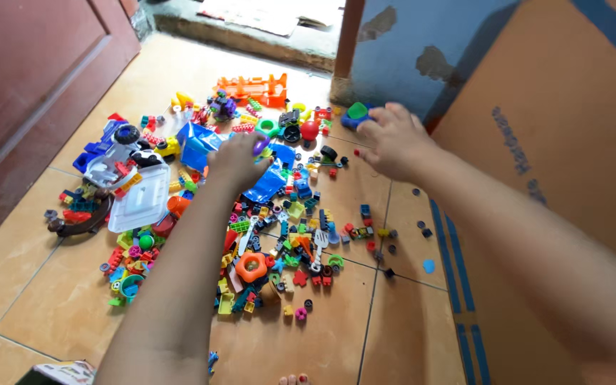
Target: The person sits on a tiled floor and picks up various scattered toys, including plastic vehicles, building blocks, and a small container, placing them into a large cardboard box. The person also folds a smaller cardboard box before adding it to the larger one.
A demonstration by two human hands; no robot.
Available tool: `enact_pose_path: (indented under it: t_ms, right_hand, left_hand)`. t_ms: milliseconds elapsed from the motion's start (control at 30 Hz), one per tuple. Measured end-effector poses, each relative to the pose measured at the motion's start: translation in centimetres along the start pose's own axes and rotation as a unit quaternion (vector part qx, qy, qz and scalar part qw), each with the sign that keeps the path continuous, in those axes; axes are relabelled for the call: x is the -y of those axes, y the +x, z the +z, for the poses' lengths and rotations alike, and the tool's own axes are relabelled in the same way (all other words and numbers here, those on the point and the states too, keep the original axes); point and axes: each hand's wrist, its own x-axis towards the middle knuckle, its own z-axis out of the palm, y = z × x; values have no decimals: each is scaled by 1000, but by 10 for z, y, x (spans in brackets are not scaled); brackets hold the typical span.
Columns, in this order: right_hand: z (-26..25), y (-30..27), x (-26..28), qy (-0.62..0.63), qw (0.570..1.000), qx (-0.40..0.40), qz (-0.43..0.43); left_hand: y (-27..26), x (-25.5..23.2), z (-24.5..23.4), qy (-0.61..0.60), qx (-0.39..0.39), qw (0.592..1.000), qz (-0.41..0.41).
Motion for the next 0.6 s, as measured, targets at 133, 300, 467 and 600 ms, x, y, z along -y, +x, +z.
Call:
enact_pose_path:
  t_ms: [133, 300, 467, 600]
  right_hand:
    - [68, 28, 11, -28, 998, 48, -7]
    - [145, 71, 30, 48, 997, 53, -4]
    - [208, 116, 65, 98, 994, 39, -41]
    - [243, 151, 100, 125, 988, 69, -53]
  left_hand:
    - [5, 44, 58, -15, 26, 998, -55]
    - [15, 89, 126, -32, 16, 992, -121]
    - [16, 118, 172, -25, 13, 987, -161]
    - [27, 133, 183, -23, 43, 978, -204]
